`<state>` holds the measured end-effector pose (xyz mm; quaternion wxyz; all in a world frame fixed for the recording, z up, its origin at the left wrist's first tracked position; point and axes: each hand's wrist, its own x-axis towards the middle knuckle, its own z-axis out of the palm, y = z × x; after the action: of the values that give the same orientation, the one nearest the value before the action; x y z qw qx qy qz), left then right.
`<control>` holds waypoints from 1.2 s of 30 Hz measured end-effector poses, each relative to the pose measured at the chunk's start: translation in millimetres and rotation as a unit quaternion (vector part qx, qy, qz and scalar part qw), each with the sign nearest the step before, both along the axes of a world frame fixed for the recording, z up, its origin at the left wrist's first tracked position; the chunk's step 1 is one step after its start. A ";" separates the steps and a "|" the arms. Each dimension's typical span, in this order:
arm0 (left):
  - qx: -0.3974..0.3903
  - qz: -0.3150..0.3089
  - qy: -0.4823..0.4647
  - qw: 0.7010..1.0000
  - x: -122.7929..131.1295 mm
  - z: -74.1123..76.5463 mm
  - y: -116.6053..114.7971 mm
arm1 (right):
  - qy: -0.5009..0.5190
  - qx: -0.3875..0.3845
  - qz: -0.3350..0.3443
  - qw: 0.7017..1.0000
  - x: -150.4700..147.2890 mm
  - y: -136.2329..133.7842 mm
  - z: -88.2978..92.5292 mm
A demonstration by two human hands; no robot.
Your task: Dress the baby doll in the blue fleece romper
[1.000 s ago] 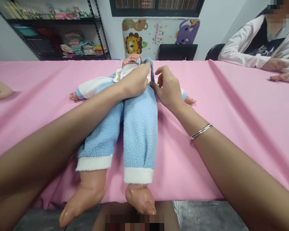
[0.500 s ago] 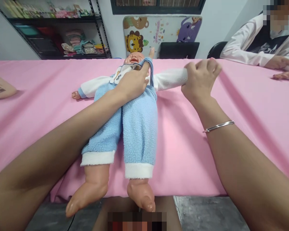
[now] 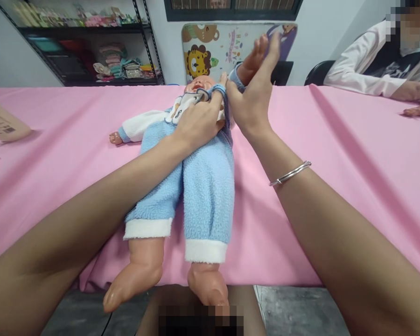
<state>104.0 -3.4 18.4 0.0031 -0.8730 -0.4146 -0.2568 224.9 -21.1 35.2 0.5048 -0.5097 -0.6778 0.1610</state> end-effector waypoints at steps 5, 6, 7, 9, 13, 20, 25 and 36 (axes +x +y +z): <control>-0.003 0.011 -0.049 0.999 0.1 1.0 -6.8 | -0.065 0.020 -0.009 0.998 16.8 14.6 -11.6; 0.004 0.011 -0.058 0.998 0.0 1.5 -8.3 | -0.096 -0.003 -0.011 0.995 18.3 14.4 -10.6; 0.011 0.012 -0.059 0.998 -0.2 2.2 -9.7 | -0.125 -0.024 -0.012 0.992 19.2 13.5 -8.5; 0.021 0.015 -0.047 0.999 -1.0 4.2 -12.4 | -0.144 -0.068 0.010 0.987 20.3 10.6 -2.7; 0.030 0.040 0.012 0.999 -3.1 9.4 -15.9 | -0.028 -0.157 0.112 0.981 24.0 3.3 6.6; 0.040 0.055 0.084 0.994 -6.0 13.5 -13.0 | 0.034 -0.149 0.106 0.983 24.0 3.3 4.2; 0.049 0.008 0.054 0.997 -7.6 10.8 -5.8 | 0.115 -0.113 0.022 0.987 17.8 11.9 -6.0; 0.057 -0.045 -0.072 0.995 -8.5 7.4 6.5 | 0.307 -0.138 0.035 0.941 33.7 45.7 -27.8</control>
<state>95.5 3.1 25.8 0.0111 -0.8686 -0.3584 -0.3421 258.6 24.7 7.4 0.6071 -0.4763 -0.4788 0.4188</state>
